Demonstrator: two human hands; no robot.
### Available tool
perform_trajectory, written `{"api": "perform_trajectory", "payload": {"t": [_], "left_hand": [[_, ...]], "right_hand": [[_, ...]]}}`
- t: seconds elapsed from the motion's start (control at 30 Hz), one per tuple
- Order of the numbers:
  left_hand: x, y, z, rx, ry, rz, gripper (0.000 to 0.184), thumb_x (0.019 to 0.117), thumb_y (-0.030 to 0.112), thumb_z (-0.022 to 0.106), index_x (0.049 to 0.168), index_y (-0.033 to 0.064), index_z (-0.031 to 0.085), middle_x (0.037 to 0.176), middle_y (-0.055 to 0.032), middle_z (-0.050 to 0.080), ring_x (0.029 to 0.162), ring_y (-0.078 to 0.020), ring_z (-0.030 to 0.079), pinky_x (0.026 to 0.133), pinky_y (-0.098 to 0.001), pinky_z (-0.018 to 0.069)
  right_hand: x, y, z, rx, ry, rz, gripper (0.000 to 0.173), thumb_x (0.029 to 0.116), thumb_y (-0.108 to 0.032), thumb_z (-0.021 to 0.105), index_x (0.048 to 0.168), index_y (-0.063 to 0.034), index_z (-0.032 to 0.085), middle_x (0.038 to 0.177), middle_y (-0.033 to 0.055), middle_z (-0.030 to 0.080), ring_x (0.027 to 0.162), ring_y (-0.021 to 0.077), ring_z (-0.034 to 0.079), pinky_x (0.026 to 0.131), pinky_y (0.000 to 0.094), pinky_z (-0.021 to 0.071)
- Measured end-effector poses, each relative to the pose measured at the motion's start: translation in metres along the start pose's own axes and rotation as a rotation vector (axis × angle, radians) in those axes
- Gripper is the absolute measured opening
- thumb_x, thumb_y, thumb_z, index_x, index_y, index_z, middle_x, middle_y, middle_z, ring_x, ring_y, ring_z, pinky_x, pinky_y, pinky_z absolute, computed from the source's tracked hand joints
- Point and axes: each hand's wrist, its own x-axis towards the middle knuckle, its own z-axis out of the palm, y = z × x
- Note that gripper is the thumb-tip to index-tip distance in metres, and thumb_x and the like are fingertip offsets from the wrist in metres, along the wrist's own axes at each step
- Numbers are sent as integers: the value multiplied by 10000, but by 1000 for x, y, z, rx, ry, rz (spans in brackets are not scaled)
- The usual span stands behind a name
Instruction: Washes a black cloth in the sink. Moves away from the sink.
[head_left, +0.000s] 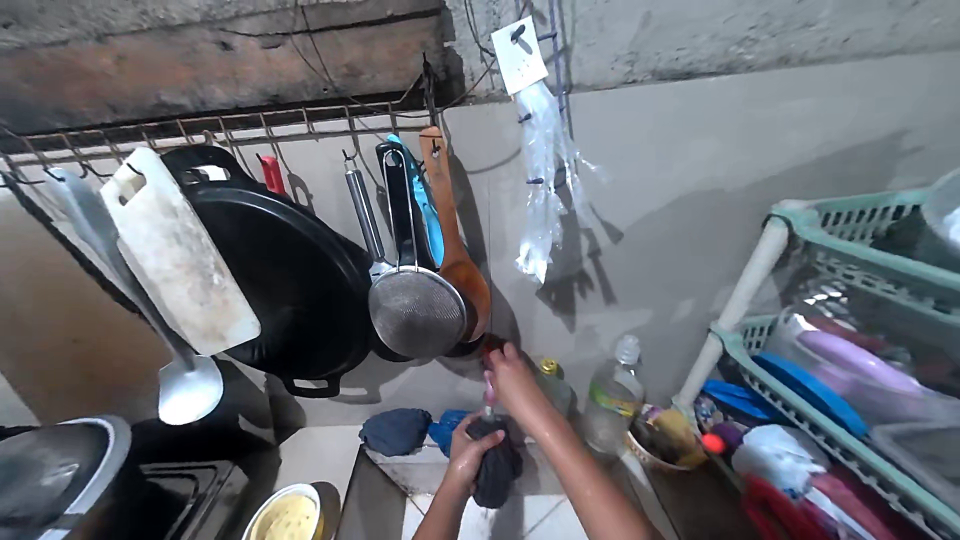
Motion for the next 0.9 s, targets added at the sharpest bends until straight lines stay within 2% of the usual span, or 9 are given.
{"api": "perform_trajectory", "payload": {"t": [0.17,0.3,0.43,0.5,0.57,0.67,0.77,0.83,0.9], "left_hand": [[4,-1,0,162,-58,31,533,746,-17,834,1232,-59,619,1112,-188,698,1002,-219,691,913,-392,576],[-7,0,-5,180,-39,-7,594,786,11,831,1324,-60,588,1207,-218,675,1076,-247,676,967,-407,553],[-30,1,-7,31,72,-175,408,884,50,772,1233,-75,601,1056,-214,703,936,-256,695,872,-430,574],[-43,4,-10,-19,123,-171,452,897,60,760,1275,-80,555,1064,-225,689,936,-263,688,868,-436,573],[-58,9,-11,-2,174,-77,480,871,38,776,1266,-89,536,1077,-232,674,954,-264,678,879,-436,569],[-78,8,-17,174,162,122,591,759,34,839,1235,-111,521,1112,-248,646,1033,-278,651,931,-439,550],[-105,-3,-22,363,27,341,609,694,119,884,1136,-137,554,1102,-241,633,1058,-248,623,960,-398,523],[-124,-12,-23,378,-45,452,614,674,145,892,1103,-143,561,1066,-206,644,1028,-173,621,947,-331,515],[-141,-21,-27,339,-96,517,670,678,161,889,1162,-159,553,1123,-175,643,1071,-81,597,991,-245,478]], "right_hand": [[16,-18,-13,-174,-108,109,269,1029,-40,529,1233,112,619,1358,295,564,1283,401,571,1065,490,481],[18,-30,-24,-176,-161,268,360,1051,-173,533,1269,104,608,1386,262,586,1317,381,562,1067,524,459],[17,-24,-3,-9,-8,334,369,1058,-206,528,1283,74,613,1306,245,644,1238,366,625,1027,526,492],[1,6,25,238,145,262,490,1064,-278,560,1403,73,516,1280,279,643,1190,398,645,1035,533,496],[-35,38,67,412,227,266,746,1040,-377,591,1563,70,302,1450,358,489,1330,488,520,1131,582,410],[-106,59,139,908,184,413,687,1098,-348,454,1608,38,203,1614,343,269,1480,496,324,1165,636,335],[-137,57,178,1717,-98,633,873,985,-757,65,1554,-155,339,1478,138,522,1286,295,554,933,602,511],[-138,56,185,2105,-31,663,869,941,-832,136,1395,-178,483,1225,84,662,1087,217,654,863,482,571],[-139,62,195,2233,49,557,706,1019,-717,200,1250,-152,554,1048,58,701,948,176,686,817,406,587]]}}
